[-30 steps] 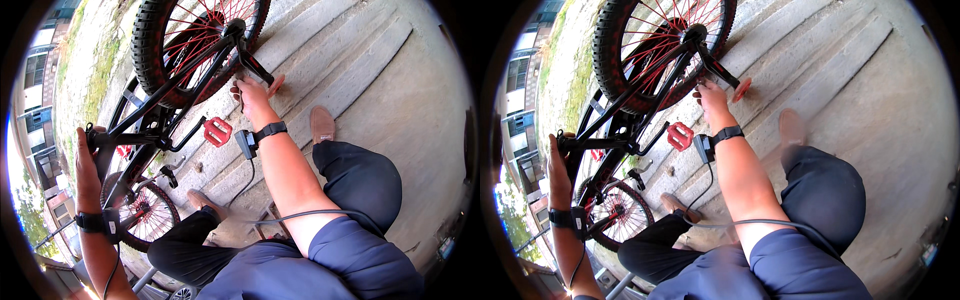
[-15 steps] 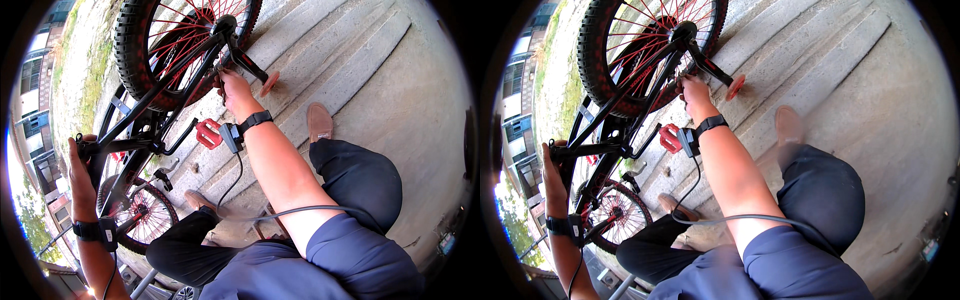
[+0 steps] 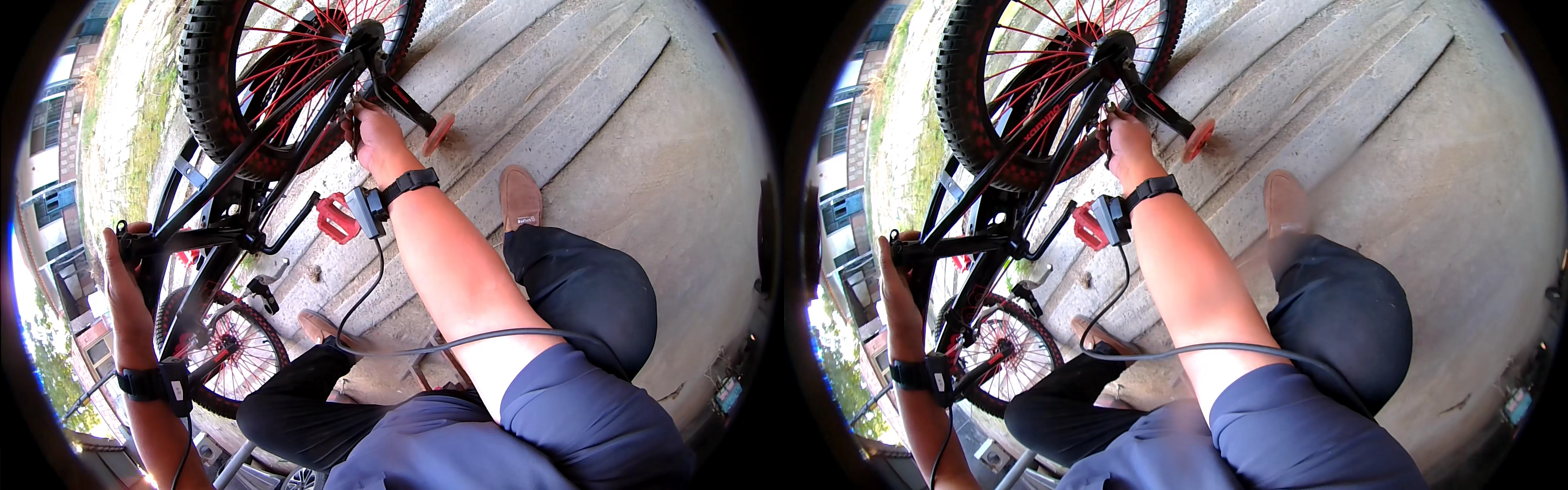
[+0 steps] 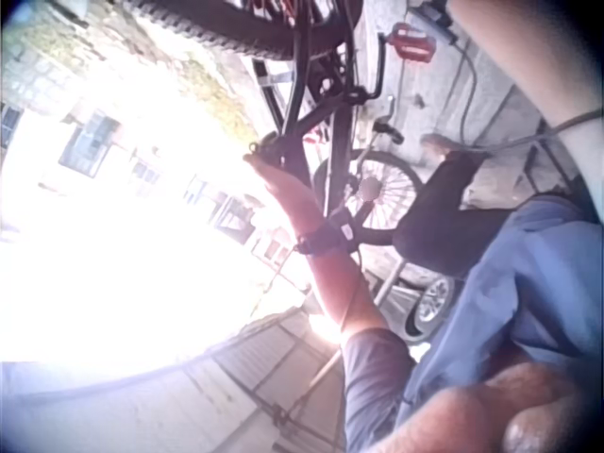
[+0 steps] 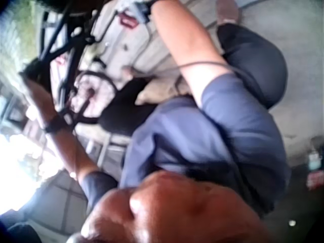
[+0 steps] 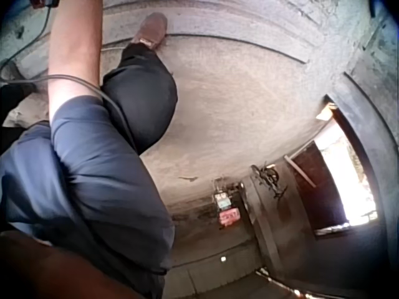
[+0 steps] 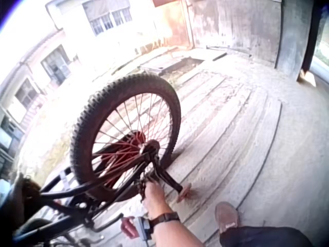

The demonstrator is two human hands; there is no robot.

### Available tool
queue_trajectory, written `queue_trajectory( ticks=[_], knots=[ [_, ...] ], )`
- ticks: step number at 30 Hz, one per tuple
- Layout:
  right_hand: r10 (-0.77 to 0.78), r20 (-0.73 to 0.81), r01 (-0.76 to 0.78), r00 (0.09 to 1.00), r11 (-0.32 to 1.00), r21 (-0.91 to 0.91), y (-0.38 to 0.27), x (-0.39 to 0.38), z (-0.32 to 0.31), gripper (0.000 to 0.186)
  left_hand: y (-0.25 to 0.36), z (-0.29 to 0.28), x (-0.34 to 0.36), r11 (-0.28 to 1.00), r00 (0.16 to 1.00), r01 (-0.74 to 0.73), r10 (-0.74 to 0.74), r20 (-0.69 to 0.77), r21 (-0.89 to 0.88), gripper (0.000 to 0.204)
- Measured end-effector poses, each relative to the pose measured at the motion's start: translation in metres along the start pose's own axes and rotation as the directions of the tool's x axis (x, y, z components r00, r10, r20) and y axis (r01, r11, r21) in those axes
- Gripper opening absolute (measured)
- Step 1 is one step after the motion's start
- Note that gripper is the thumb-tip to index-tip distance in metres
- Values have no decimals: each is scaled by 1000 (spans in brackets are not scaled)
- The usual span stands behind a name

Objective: The person is sitting on the ground repairing a bicycle brake system. They use pliers to crimp a ferrule onto a red brake cable and then attach the cable to the brake caliper, securing it with a screw.

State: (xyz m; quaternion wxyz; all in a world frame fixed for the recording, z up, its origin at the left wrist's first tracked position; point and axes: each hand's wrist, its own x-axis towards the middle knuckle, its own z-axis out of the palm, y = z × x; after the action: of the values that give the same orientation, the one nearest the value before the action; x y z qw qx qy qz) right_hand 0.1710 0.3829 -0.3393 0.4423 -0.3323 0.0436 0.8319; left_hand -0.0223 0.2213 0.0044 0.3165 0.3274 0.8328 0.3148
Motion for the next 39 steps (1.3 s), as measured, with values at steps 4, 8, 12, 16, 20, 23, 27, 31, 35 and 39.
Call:
queue_trajectory(
  ticks=[4, 8, 12, 16, 20, 23, 27, 31, 35, 39],
  knots=[
    [44, 16, -45, 999, 997, 55, -3, 0, 2, 11, -2, 2, 0, 1000, 1000, -16, 16, -9, -15, 58],
    [125, 13, -126, 992, 985, 120, -9, -1, 9, 14, -1, 2, 0, 1000, 1000, -15, 14, -16, -17, 58],
    [200, -35, -192, 979, 967, 168, -19, -6, 15, 16, -3, -1, 1, 1000, 1000, -11, 11, -11, -14, 57],
    [294, -56, -275, 954, 936, 221, -26, -3, 18, 16, -3, 2, 0, 1000, 999, -8, 7, -41, -13, 58],
    [285, -84, -265, 955, 944, 195, -29, -5, 21, 14, -4, 3, 0, 1000, 999, -8, 7, -46, -21, 57],
    [288, -79, -271, 954, 946, 177, -29, -3, 21, 15, -2, 3, -1, 1000, 999, -7, 6, -42, -19, 57],
    [275, -109, -258, 955, 954, 153, -31, -4, 27, 15, -4, 1, 0, 1000, 999, -14, 13, -50, -12, 57],
    [266, -129, -248, 955, 958, 144, -33, -6, 30, 15, -3, 4, -1, 1000, 997, -20, 18, -69, -21, 57],
    [261, -151, -235, 953, 957, 172, -34, -7, 34, 16, -4, 4, -1, 999, 997, -17, 14, -82, -35, 57],
    [256, -152, -237, 955, 963, 131, -34, -6, 35, 16, -5, 2, 0, 1000, 998, -27, 26, -60, -12, 58]
  ],
)
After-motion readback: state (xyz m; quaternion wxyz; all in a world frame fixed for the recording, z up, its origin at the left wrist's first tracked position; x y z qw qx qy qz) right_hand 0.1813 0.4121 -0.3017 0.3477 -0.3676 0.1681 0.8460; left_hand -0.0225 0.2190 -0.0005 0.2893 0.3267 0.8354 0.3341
